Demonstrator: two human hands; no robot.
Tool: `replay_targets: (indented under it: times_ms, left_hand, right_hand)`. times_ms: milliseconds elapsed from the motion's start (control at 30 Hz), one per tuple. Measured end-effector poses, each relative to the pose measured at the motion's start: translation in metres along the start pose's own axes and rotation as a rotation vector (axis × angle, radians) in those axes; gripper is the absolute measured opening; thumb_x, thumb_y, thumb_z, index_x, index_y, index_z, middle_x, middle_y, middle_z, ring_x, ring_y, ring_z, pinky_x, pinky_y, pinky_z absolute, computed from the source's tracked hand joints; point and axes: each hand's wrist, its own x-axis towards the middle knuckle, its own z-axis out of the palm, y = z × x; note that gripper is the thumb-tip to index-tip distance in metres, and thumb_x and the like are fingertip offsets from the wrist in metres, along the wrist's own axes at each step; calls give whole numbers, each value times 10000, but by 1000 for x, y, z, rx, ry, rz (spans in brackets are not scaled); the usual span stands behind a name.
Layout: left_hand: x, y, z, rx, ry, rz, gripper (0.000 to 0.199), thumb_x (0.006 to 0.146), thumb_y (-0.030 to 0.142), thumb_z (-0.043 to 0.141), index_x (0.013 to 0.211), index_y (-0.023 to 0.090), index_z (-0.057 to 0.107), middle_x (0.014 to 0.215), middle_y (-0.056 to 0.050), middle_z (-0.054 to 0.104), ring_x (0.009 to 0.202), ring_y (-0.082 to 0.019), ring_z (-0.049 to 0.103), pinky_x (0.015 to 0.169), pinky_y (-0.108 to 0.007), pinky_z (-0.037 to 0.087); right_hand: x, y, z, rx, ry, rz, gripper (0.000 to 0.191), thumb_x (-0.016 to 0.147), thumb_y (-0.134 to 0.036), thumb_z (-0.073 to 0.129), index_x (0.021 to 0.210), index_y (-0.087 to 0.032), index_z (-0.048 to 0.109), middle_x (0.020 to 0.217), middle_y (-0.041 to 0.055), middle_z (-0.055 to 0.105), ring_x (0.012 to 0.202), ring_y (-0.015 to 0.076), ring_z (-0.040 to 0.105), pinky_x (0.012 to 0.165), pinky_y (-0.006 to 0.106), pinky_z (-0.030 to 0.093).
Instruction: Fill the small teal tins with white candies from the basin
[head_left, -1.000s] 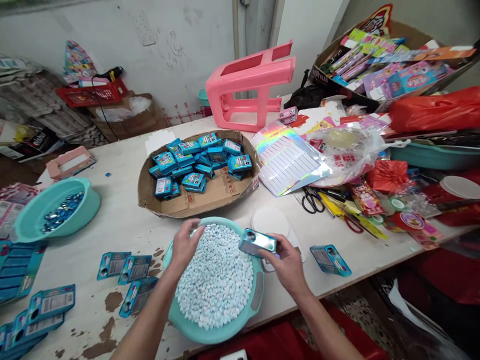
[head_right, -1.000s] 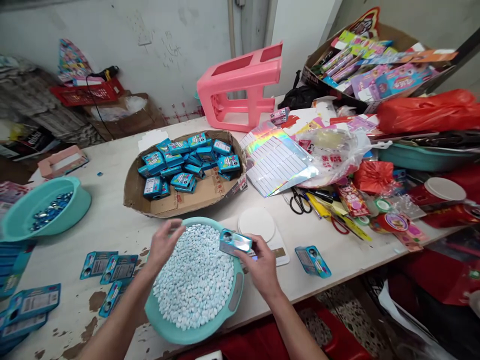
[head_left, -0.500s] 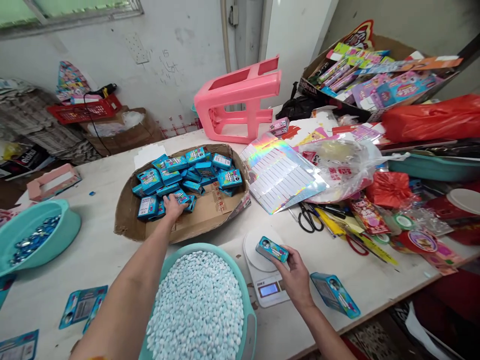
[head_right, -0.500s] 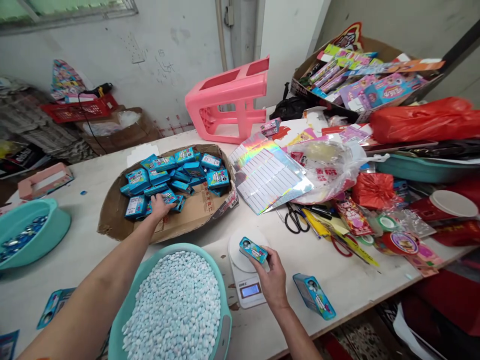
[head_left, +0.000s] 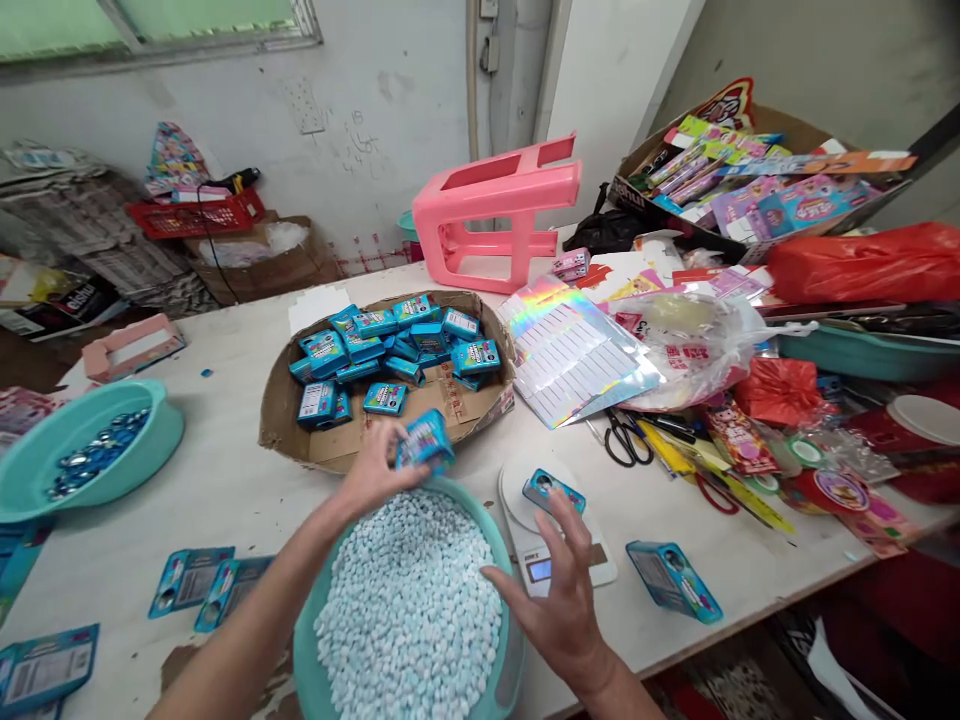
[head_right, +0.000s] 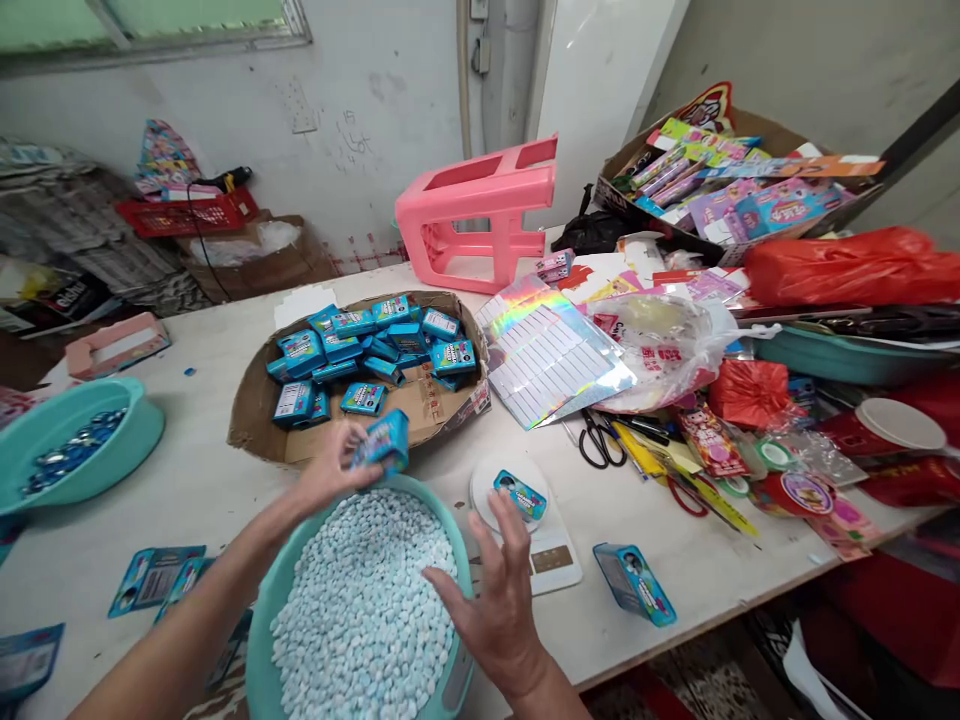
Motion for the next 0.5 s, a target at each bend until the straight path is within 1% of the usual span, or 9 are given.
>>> replay_targets:
  times_ms: [67,100,133,167,233,300,333,400,500]
  left_hand:
    - [-51,22,5,4,-250,145,454,539,427,759,909,241,572,966,-49,545,923,-243,503,833,-355,415]
    - [-72,25,8,-27,-354,174,416,594,420,729,944,254,578,995,-52,557,938,-244,512,833,-352,421]
    - [-88,22,10,-70,-400,180,371,667,420,676,990,265,579,1042,-58,563,972,-247,518,845,-353,422]
    - [-100,13,12,-100,-387,162,331,739,418,607,1035,272,573,1100,-66,560,1022,-250,515,869,-358,417]
    - [-110,-20,19,-43,-212,87,305,828,412,492,1086,264,562,1217,-82,523,1140,-262,468,949,-388,374]
    - [-109,-60,28,180,-17,6,321,837,421,485,1094,247,564,1289,-94,484,1220,-283,401,1021,-430,298]
    - [-106,-78,35,306,19,-19,343,829,425,500,1110,239,564,1313,-100,469,1237,-295,378,1036,-447,270]
    - [-100,-101,51,514,25,-45,405,821,441,513,1163,227,550,1337,-116,449,1241,-317,360,1040,-471,244]
    - [-101,-101,77,676,-10,-76,445,845,491,446,1186,221,542,1253,-140,499,1166,-332,412,980,-495,283]
  right_hand:
    - [5,-18,2,131,-146,-87,760,708,-294,742,1349,-322,334,1328,108,463,1249,348,428,1013,583,364]
    - [4,-25,3,216,-231,-90,683,711,-296,739,1301,-320,396,1258,90,536,1194,325,493,998,547,399]
    - [1,-30,4,299,-303,-42,588,714,-297,736,1235,-310,461,1171,71,599,1119,296,558,964,500,444]
    - [-4,-34,4,370,-348,61,497,715,-299,736,1159,-295,514,1086,55,640,1035,266,608,914,449,487]
    - [-18,-37,2,454,-344,382,398,691,-308,755,1036,-260,562,969,35,672,891,225,654,791,364,540]
    - [-33,-38,-2,496,-303,670,401,651,-319,780,982,-236,569,898,20,678,797,204,659,705,317,548]
    - [-41,-38,-4,522,-294,768,405,639,-322,784,968,-229,568,855,10,676,745,192,653,664,299,544]
    - [-54,-43,-8,582,-299,884,408,623,-320,788,949,-217,566,781,-10,660,666,169,626,601,270,529]
    - [-70,-59,-6,642,-290,951,393,599,-290,796,909,-206,569,740,-26,629,643,148,591,594,248,509]
